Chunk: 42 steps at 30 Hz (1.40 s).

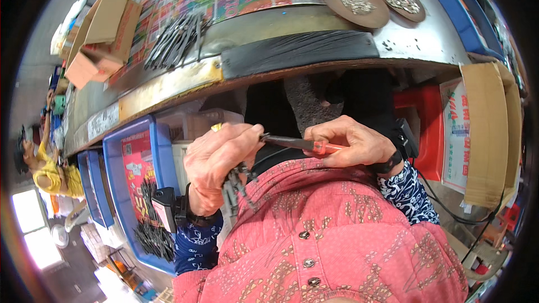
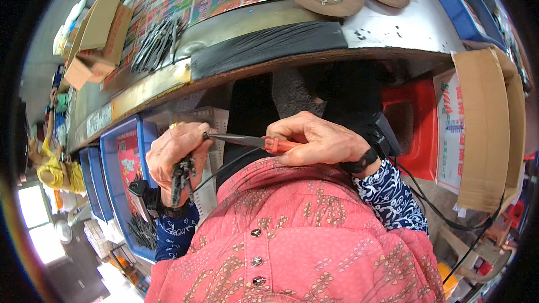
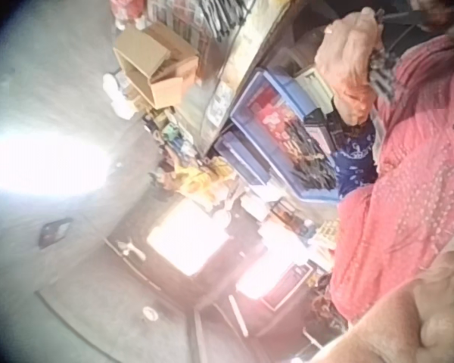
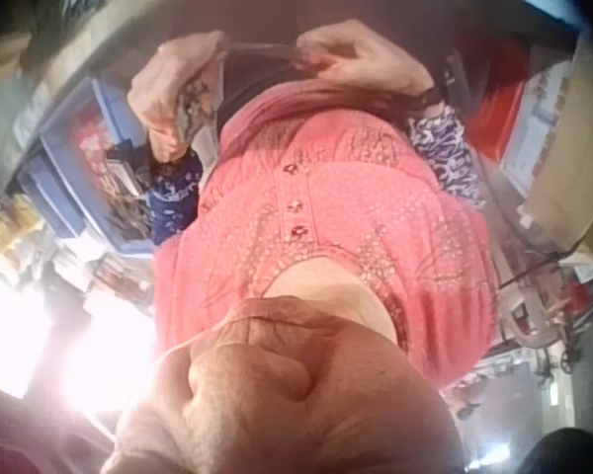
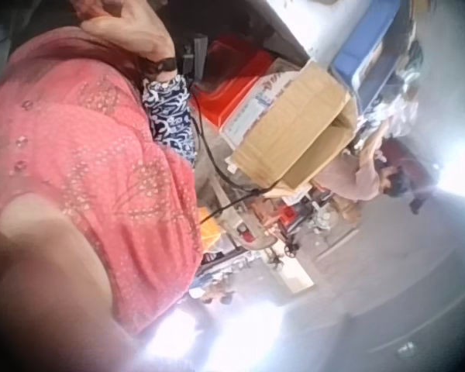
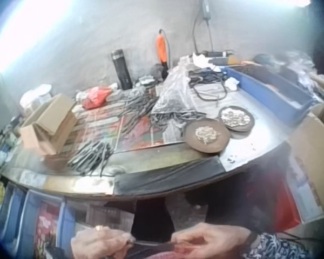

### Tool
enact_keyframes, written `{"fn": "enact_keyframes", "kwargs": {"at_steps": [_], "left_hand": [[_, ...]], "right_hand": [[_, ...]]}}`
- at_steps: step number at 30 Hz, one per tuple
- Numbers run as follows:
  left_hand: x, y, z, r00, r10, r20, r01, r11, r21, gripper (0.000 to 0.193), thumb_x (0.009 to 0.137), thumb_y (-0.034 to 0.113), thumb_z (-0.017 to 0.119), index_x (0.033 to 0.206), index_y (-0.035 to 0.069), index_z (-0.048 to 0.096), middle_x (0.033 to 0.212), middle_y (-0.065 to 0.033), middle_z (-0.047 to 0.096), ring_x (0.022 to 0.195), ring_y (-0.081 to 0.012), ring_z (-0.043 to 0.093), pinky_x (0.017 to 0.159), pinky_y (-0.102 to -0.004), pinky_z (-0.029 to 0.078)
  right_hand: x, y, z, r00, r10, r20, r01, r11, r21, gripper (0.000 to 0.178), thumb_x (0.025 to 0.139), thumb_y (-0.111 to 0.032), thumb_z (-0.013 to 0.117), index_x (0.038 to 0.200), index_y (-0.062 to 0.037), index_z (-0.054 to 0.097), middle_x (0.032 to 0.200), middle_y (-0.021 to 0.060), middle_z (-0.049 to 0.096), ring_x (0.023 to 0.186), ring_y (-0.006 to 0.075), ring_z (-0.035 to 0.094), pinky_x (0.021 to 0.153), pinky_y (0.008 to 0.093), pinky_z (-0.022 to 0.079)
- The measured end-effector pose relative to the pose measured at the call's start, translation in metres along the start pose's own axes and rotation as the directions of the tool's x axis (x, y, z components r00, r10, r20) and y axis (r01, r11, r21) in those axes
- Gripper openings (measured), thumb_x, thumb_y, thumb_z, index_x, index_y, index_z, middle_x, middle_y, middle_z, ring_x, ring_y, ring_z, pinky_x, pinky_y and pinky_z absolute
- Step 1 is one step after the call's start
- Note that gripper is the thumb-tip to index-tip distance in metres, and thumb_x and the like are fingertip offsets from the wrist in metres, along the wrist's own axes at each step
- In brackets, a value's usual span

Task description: The person repeatedly picks up thin metal rods from a table and bends them with pliers. After each bend, the rod is placed into a blue bin. The process is repeated continuously throughout the clip.

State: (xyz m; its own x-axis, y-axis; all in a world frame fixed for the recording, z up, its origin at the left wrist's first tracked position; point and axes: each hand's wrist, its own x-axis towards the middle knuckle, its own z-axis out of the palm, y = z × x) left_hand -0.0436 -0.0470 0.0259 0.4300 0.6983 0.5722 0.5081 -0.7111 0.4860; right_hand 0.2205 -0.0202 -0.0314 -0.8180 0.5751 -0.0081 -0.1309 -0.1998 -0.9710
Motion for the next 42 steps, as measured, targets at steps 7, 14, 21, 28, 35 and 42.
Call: {"fn": "enact_keyframes", "kwargs": {"at_steps": [7, 14, 21, 28, 35, 42], "left_hand": [[-0.003, 0.003, -0.017, 0.991, -0.13, 0.03, 0.126, 0.984, 0.125, 0.035, 0.067, 0.002, 0.072, 0.102, 0.002, 0.066, 0.082, -0.0115, 0.064, 0.074, -0.0307, 0.062, 0.067, -0.0371, 0.048], [-0.056, 0.007, -0.062, 0.796, -0.514, -0.32, 0.6, 0.74, 0.303, 0.009, 0.087, 0.0, 0.069, 0.095, -0.001, 0.064, 0.082, -0.0084, 0.067, 0.075, -0.0167, 0.063, 0.071, -0.0291, 0.049], [-0.161, -0.044, -0.136, 0.449, -0.728, -0.517, 0.888, 0.299, 0.35, 0.024, 0.085, 0.014, 0.076, 0.101, 0.0, 0.065, 0.085, -0.0195, 0.071, 0.08, -0.0414, 0.068, 0.067, -0.0423, 0.052], [-0.251, -0.077, -0.176, 0.312, -0.683, -0.66, 0.873, -0.068, 0.483, 0.044, 0.088, 0.045, 0.072, 0.092, 0.001, 0.068, 0.079, -0.0177, 0.07, 0.074, -0.0357, 0.069, 0.067, -0.0425, 0.051], [-0.256, -0.087, -0.17, 0.213, -0.73, -0.65, 0.859, -0.178, 0.481, 0.054, 0.085, 0.056, 0.068, 0.098, 0.004, 0.068, 0.091, -0.0218, 0.07, 0.091, -0.043, 0.067, 0.076, -0.0485, 0.05], [-0.279, -0.102, -0.176, 0.218, -0.809, -0.546, 0.922, -0.014, 0.388, 0.049, 0.086, 0.044, 0.072, 0.105, -0.001, 0.068, 0.091, -0.0221, 0.069, 0.087, -0.0382, 0.067, 0.078, -0.0437, 0.051]], "right_hand": [[0.001, -0.006, 0.002, 0.982, -0.097, -0.16, 0.023, 0.912, -0.409, 0.021, 0.073, -0.01, 0.07, 0.088, 0.002, 0.061, 0.094, 0.0108, 0.06, 0.09, 0.024, 0.059, 0.081, 0.0342, 0.045], [0.002, 0.006, 0.002, 0.923, -0.065, -0.379, -0.133, 0.871, -0.473, 0.017, 0.073, -0.007, 0.068, 0.082, 0.0023, 0.056, 0.09, 0.0081, 0.056, 0.074, 0.0165, 0.05, 0.065, 0.0278, 0.039], [0.013, 0.012, 0.007, 0.934, -0.114, -0.34, -0.087, 0.847, -0.524, 0.015, 0.075, -0.004, 0.068, 0.084, 0.0014, 0.057, 0.089, 0.0051, 0.055, 0.07, 0.0129, 0.048, 0.063, 0.0265, 0.038], [0.018, 0.007, 0.011, 0.941, -0.103, -0.323, -0.101, 0.825, -0.556, 0.014, 0.075, -0.002, 0.068, 0.084, 0.0015, 0.059, 0.088, 0.0058, 0.057, 0.07, 0.0137, 0.05, 0.062, 0.0268, 0.039], [0.019, 0.006, 0.012, 0.95, -0.146, -0.275, -0.047, 0.806, -0.59, 0.015, 0.074, 0.0, 0.072, 0.083, 0.0009, 0.061, 0.087, 0.0111, 0.06, 0.085, 0.0233, 0.062, 0.07, 0.0302, 0.047], [0.013, 0.003, 0.007, 0.934, -0.173, -0.312, -0.055, 0.793, -0.607, 0.015, 0.074, -0.005, 0.073, 0.086, 0.001, 0.064, 0.091, 0.0119, 0.064, 0.082, 0.0263, 0.062, 0.073, 0.0339, 0.05]]}}
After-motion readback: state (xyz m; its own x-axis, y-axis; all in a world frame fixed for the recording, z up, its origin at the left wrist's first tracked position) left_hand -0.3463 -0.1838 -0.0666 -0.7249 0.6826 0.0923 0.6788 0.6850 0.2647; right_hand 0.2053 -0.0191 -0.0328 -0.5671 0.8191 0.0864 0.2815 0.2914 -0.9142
